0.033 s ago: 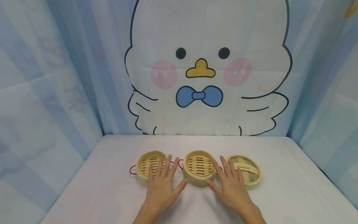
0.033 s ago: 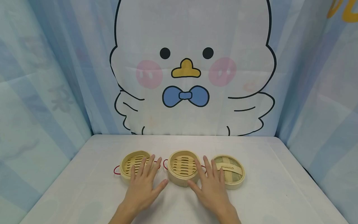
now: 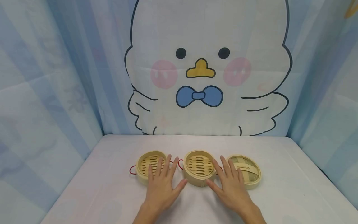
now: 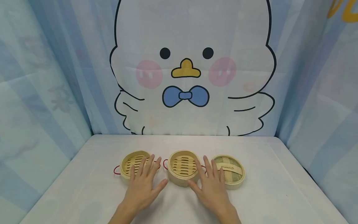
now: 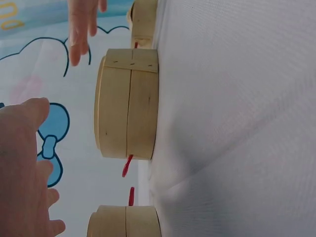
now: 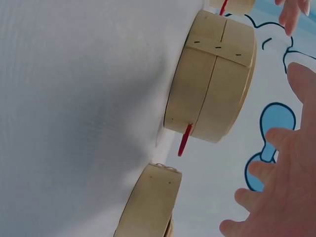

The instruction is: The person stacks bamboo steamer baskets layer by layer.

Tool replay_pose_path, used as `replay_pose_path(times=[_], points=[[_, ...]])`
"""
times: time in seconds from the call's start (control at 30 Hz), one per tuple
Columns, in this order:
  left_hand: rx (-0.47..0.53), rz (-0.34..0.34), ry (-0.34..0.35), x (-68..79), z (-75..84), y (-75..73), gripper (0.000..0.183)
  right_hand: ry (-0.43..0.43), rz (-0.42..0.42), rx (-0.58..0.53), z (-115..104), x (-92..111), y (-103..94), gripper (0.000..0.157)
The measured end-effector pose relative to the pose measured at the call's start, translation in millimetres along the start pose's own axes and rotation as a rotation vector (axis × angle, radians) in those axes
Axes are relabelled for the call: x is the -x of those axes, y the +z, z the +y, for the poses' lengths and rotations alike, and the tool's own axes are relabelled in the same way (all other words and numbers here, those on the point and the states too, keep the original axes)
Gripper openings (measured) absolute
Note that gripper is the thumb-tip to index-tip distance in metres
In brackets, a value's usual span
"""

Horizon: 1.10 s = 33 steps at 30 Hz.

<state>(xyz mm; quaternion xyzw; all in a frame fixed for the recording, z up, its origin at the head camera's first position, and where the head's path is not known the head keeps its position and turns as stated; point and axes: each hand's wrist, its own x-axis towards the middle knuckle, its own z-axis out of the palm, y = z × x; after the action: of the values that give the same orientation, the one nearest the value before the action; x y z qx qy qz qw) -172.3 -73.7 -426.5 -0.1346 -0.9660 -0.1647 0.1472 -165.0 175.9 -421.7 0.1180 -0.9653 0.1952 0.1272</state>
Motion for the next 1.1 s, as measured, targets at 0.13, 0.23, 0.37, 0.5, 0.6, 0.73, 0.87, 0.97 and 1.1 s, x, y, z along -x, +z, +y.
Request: replay_pose_path(times=[0.13, 0.23, 0.37, 0.5, 0.6, 0.73, 0.87, 0.97, 1.1], points=[[-0.002, 0.007, -0.001, -1.3, 0.0, -0.6, 0.075, 0.01, -0.012, -0.001, 0.4, -0.5, -1.9, 0.077], [0.003, 0.007, -0.001, -2.4, -0.1, -1.3, 0.075, 0.009, -0.015, -0.002, 0.0, -0.5, -4.7, 0.078], [0.025, 0.036, 0.013, -4.6, -1.2, -2.3, 0.075, -0.006, 0.009, -0.009, -1.0, -0.3, -7.9, 0.077], [0.075, 0.128, 0.055, -8.2, -5.9, -4.0, 0.075, -0.026, 0.045, -0.013, -1.3, -2.1, -8.0, 0.075], [0.123, 0.206, 0.092, -10.6, -12.0, -6.2, 0.077, -0.044, 0.081, -0.029, -1.8, -3.9, -7.0, 0.074], [0.201, 0.257, 0.105, -12.0, -22.6, -10.6, 0.08, -0.065, 0.134, -0.065, -3.7, -5.6, -6.0, 0.073], [0.257, 0.255, 0.07, -11.3, -35.7, -16.9, 0.083, -0.094, 0.192, -0.101, -4.8, -6.2, -5.0, 0.071], [0.284, 0.236, 0.027, -10.9, -47.0, -21.2, 0.085, -0.126, 0.236, -0.115, -4.9, -6.9, -4.4, 0.07], [0.36, 0.202, -0.008, -11.8, -60.3, -23.1, 0.09, -0.157, 0.274, -0.121, -3.5, -8.8, -5.0, 0.067]])
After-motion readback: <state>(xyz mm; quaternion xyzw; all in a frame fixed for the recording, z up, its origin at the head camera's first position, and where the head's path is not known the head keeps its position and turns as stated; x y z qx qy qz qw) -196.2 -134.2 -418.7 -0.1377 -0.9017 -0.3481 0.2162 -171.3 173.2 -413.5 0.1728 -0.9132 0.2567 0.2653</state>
